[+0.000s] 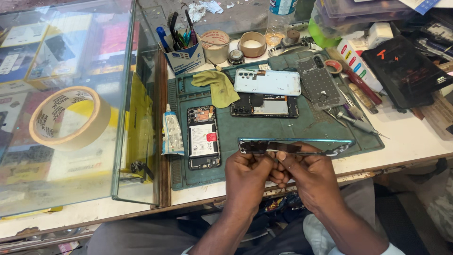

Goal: The person removes the screen and back panel from a mobile phone, applies adhesive tape to a small component, and begins reassembling the parts into the frame.

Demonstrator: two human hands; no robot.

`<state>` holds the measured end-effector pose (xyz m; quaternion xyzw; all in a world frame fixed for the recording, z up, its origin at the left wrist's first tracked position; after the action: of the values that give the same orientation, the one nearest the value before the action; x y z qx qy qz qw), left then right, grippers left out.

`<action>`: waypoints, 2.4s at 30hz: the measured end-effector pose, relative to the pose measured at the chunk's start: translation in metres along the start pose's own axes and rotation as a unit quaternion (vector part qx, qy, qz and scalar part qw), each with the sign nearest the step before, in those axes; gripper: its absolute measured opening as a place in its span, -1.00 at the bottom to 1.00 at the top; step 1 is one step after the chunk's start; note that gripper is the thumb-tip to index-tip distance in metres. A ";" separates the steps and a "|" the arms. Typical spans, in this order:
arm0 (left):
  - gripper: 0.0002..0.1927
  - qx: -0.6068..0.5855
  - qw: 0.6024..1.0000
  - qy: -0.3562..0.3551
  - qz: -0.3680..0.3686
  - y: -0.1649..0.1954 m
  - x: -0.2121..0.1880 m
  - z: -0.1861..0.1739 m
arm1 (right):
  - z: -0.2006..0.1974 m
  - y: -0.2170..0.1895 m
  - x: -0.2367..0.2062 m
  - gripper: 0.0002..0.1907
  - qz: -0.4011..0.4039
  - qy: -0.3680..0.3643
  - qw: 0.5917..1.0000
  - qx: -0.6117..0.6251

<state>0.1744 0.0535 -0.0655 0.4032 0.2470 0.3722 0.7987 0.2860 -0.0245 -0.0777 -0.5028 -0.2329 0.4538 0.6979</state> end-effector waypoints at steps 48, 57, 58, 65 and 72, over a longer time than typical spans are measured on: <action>-0.79 0.062 0.996 -0.016 -0.065 -0.006 0.004 -0.002 | -0.035 -0.025 0.008 -0.78 -0.012 0.036 0.999 -0.039; -0.79 0.095 0.993 -0.015 -0.072 -0.005 0.003 -0.003 | -0.049 -0.038 0.005 -0.82 -0.057 0.060 0.995 -0.055; -0.79 0.091 0.993 -0.015 -0.071 -0.004 0.003 -0.003 | -0.049 -0.039 0.004 -0.82 -0.061 0.059 0.994 -0.064; -0.78 0.067 0.995 -0.011 -0.070 -0.003 0.005 -0.003 | -0.050 -0.049 0.000 -0.73 -0.092 0.048 0.991 -0.088; -0.77 0.062 0.995 -0.015 -0.071 -0.001 0.006 -0.006 | -0.056 -0.055 -0.001 -0.74 -0.111 0.077 0.986 -0.096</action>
<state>0.1741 0.0605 -0.0703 0.4393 0.2855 0.2926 0.7999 0.3517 -0.0571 -0.0489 -0.5719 -0.2753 0.3085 0.7085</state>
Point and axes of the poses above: each hand's wrist, its own x-axis towards the middle knuckle, its own z-axis out of the palm, y = z × x, the point moved 9 cm from there along x, towards the middle knuckle, and after that the axes turned 3 degrees about z, right-handed, at the moved point
